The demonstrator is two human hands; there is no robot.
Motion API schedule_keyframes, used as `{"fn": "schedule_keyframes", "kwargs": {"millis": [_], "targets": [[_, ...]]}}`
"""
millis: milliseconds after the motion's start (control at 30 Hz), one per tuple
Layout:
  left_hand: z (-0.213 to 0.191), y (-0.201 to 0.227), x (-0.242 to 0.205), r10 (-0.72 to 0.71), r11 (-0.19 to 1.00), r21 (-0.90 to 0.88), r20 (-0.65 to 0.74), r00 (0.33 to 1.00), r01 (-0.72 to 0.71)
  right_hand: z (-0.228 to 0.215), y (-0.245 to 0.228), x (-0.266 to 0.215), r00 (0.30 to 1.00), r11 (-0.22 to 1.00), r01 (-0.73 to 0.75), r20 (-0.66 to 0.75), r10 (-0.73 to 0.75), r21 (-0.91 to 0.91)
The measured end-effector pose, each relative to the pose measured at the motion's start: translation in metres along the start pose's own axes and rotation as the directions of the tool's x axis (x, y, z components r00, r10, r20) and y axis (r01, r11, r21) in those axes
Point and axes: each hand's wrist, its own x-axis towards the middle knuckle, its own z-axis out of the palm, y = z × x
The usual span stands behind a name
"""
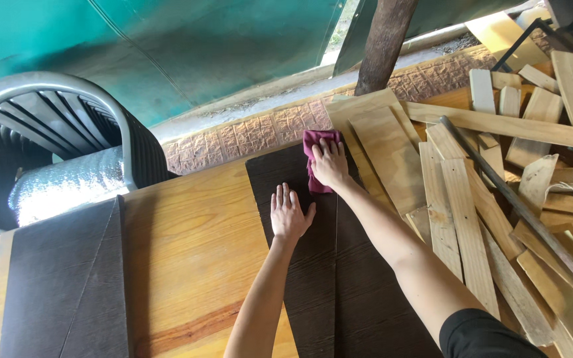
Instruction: The person wipes a dark triangular wooden piece on a workbench using a pink cloth. They move the piece aside and continue wiping another triangular section of the same board. The person handles the wood and cloth throughout the clip.
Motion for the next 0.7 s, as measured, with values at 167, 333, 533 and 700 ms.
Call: {"fn": "schedule_keyframes", "kwargs": {"millis": [167,333,533,700], "targets": [[-0.023,0.006,0.001,-0.026,1.0,0.015,0.135,0.991,0.024,0.006,0.0,0.011,0.999,0.999,-0.038,0.032,0.037,0.031],[-0.035,0.01,0.003,-0.046,0.999,0.033,0.239,0.97,0.039,0.017,0.004,0.015,0.997,0.997,-0.019,0.079,0.013,0.07],[-0.034,0.01,0.005,-0.043,0.999,0.027,0.262,0.964,0.038,0.007,0.004,0.003,0.991,0.994,0.029,0.124,-0.042,0.107],[-0.038,0.011,0.001,-0.032,0.999,0.012,0.228,0.973,0.03,0.002,0.003,-0.002,0.991,0.994,0.053,0.121,-0.064,0.091]]}}
